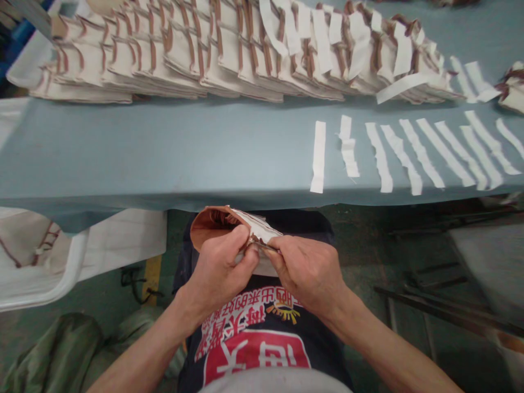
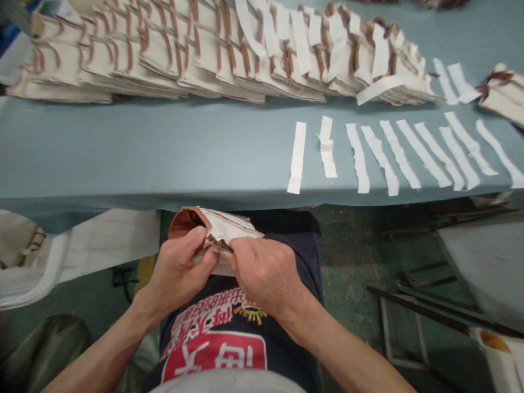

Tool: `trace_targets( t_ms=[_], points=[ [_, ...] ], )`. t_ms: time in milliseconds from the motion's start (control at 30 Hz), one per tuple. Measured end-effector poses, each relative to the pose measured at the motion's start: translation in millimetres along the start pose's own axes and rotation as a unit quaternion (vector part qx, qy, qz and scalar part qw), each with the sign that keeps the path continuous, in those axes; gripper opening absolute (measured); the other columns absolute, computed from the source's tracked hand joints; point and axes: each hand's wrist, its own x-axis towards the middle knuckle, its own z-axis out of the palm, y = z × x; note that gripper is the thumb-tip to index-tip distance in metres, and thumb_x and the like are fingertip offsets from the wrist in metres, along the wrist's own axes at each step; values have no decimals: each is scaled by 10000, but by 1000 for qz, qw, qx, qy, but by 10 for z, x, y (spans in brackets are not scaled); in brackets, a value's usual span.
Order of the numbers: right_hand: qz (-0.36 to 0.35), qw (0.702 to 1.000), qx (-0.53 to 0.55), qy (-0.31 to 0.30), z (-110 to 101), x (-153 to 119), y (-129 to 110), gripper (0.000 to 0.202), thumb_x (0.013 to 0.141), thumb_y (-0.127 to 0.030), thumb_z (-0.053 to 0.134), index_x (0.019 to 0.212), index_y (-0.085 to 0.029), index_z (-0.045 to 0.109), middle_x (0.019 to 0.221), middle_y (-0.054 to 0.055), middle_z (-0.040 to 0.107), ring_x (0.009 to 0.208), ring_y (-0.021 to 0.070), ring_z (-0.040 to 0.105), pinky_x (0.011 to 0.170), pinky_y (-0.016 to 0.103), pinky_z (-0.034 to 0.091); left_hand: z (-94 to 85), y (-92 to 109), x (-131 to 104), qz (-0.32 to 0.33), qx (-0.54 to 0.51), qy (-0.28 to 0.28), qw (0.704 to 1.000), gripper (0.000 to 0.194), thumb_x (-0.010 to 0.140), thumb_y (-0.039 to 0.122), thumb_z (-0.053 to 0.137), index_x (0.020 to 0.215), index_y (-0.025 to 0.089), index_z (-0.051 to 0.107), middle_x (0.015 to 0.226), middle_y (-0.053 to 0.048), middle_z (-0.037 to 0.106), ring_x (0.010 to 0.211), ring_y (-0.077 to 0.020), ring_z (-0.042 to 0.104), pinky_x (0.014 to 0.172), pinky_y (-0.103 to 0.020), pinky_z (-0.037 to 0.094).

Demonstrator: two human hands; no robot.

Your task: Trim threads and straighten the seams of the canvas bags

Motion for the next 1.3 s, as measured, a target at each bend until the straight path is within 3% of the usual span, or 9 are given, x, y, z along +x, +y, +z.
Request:
trace_targets(
  t_ms=[233,333,400,567,833,967,1133,1300],
  points=[
    [39,998,21,-55,0,-43,18,473,1146,-292,337,801,-173,640,605,13,671,501,129,592,537,287,339,7,-18,-4,-30,-11,-37,999,232,867,121,506,702,228,384,584,84,399,500,-94,348,508,-234,253],
    [33,998,25,-42,-41,-5,-8,481,1147,-291,337,791,-171,637,604,14,672,498,131,599,540,286,347,14,-17,-10,-37,-37,-34,998,221,880,132,508,702,224,415,586,82,411,505,-94,357,504,-230,272],
    [16,1000,12,-11,-99,47,-44,479,1144,-314,356,788,-175,645,620,27,683,529,143,616,565,293,362,27,-5,-19,-29,-68,-11,997,201,902,156,512,718,220,462,609,70,461,524,-101,406,520,-226,327],
    [-30,997,-41,54,-254,165,-125,434,1118,-422,450,836,-183,677,657,44,722,574,172,628,573,334,352,86,18,-71,-13,-132,118,984,275,950,212,606,692,219,510,626,48,513,572,-126,459,560,-246,401],
    [-96,988,-24,118,-220,141,-90,370,1111,-432,499,839,-212,620,613,-10,696,533,146,587,555,330,368,214,-102,-170,67,-133,171,974,485,1037,504,550,652,208,552,548,49,522,477,-111,414,478,-248,387],
    [-98,989,14,114,-188,134,-81,389,1118,-427,489,829,-202,618,596,-22,673,530,138,589,551,315,385,209,-135,-184,88,-115,180,973,373,1004,345,600,660,206,561,547,59,550,470,-98,424,463,-228,362],
    [-76,993,63,66,-173,130,-16,539,1132,-500,397,781,-179,650,583,-16,665,523,122,617,547,285,412,141,-49,-157,67,-68,166,982,285,821,135,603,584,209,462,513,71,454,469,-98,408,452,-228,324],
    [-95,994,43,23,-167,138,108,608,1162,-428,305,723,-178,643,543,-7,649,474,113,591,510,277,381,79,133,-72,42,-63,134,988,247,785,83,555,599,195,436,532,98,374,455,-59,329,440,-204,249]
  ],
)
